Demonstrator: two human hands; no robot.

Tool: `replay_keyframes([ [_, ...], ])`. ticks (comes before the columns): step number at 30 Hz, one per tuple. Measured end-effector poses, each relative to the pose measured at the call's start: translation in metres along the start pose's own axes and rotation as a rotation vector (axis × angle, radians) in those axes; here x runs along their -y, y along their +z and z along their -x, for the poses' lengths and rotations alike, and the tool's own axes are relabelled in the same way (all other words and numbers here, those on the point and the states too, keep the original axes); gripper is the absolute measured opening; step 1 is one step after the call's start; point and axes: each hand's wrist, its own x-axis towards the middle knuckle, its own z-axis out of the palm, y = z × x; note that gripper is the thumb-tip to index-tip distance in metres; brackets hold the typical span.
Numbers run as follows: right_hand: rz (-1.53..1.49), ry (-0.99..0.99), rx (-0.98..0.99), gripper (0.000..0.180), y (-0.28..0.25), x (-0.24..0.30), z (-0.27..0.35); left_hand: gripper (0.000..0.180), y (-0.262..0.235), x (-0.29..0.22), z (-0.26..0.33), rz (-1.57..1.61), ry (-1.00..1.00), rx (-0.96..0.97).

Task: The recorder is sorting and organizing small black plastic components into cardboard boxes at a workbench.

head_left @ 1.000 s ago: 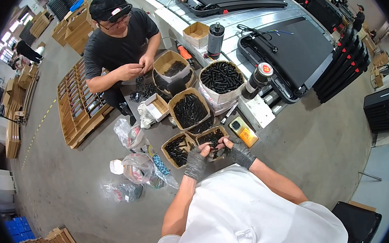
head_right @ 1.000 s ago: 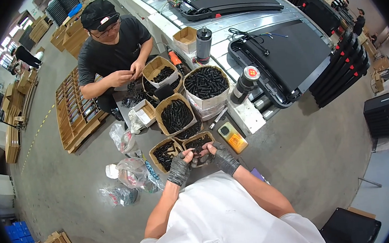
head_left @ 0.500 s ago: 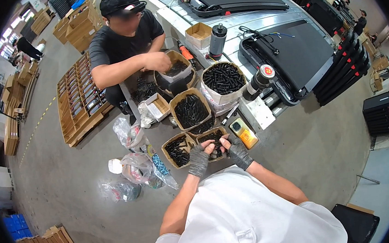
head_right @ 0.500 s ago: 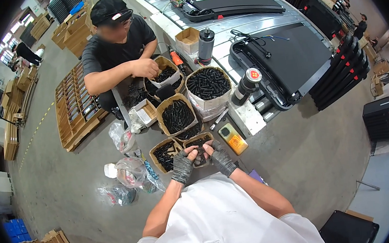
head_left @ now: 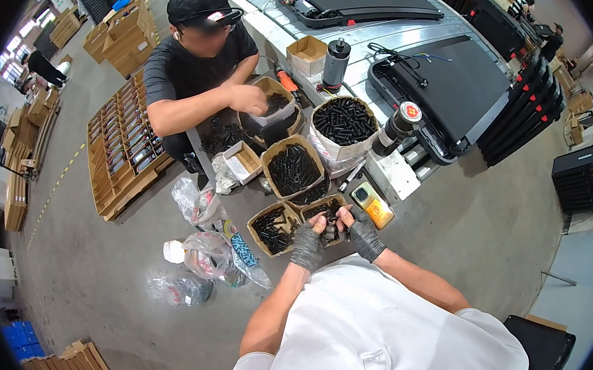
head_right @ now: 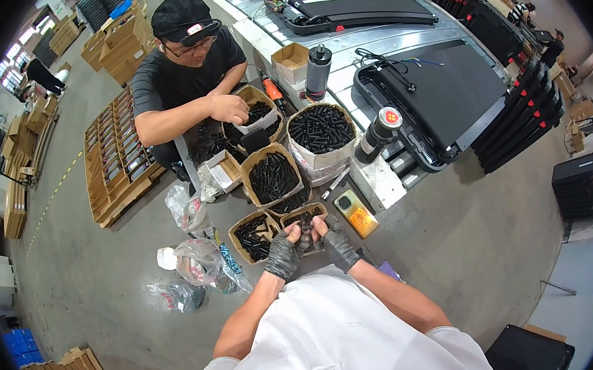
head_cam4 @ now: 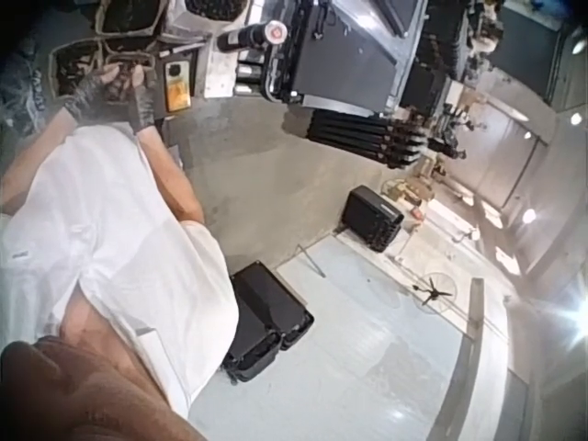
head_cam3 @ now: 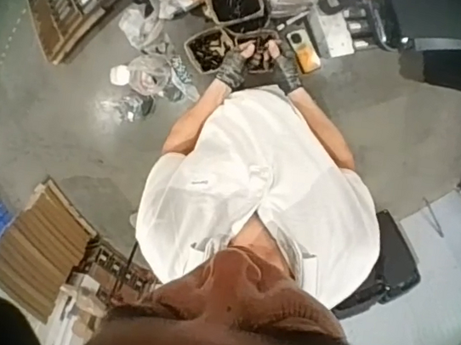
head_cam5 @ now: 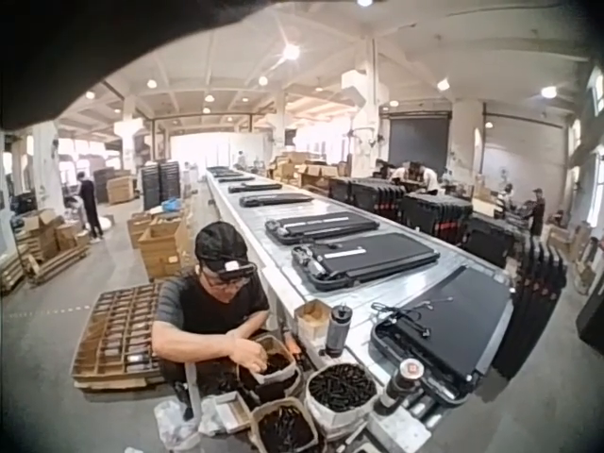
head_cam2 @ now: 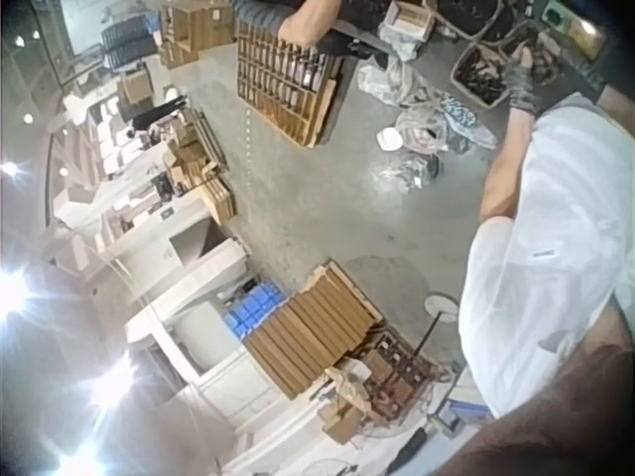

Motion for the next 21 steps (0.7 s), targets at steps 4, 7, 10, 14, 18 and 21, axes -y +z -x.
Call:
replay_keyframes([
  [4,-0.353,0.099,0.102,0.029,-0.014,-0.008,-0.005,0.029,0.0,-0.006,0.001,-0.017,0.038,-0.05],
  [7,-0.448,0.213,0.166,0.027,-0.017,0.001,-0.002,0.027,-0.003,-0.005,0.003,-0.049,0.101,-0.106],
  [10,-0.267,0.206,0.206,0.024,-0.016,0.006,0.001,0.026,-0.001,-0.007,0.004,-0.065,0.128,-0.103],
  [14,-0.286,0.164,0.195,0.022,-0.016,0.007,0.0,0.029,-0.003,-0.009,0.005,-0.136,0.108,-0.077],
  [18,-0.128,0.218,0.131,0.02,-0.018,0.01,-0.001,0.029,-0.002,-0.009,0.007,-0.197,0.111,-0.074],
  [21,-0.013,0.209,0.122,0.02,-0.016,0.014,0.002,0.026,0.007,-0.01,0.007,-0.204,0.16,-0.118],
])
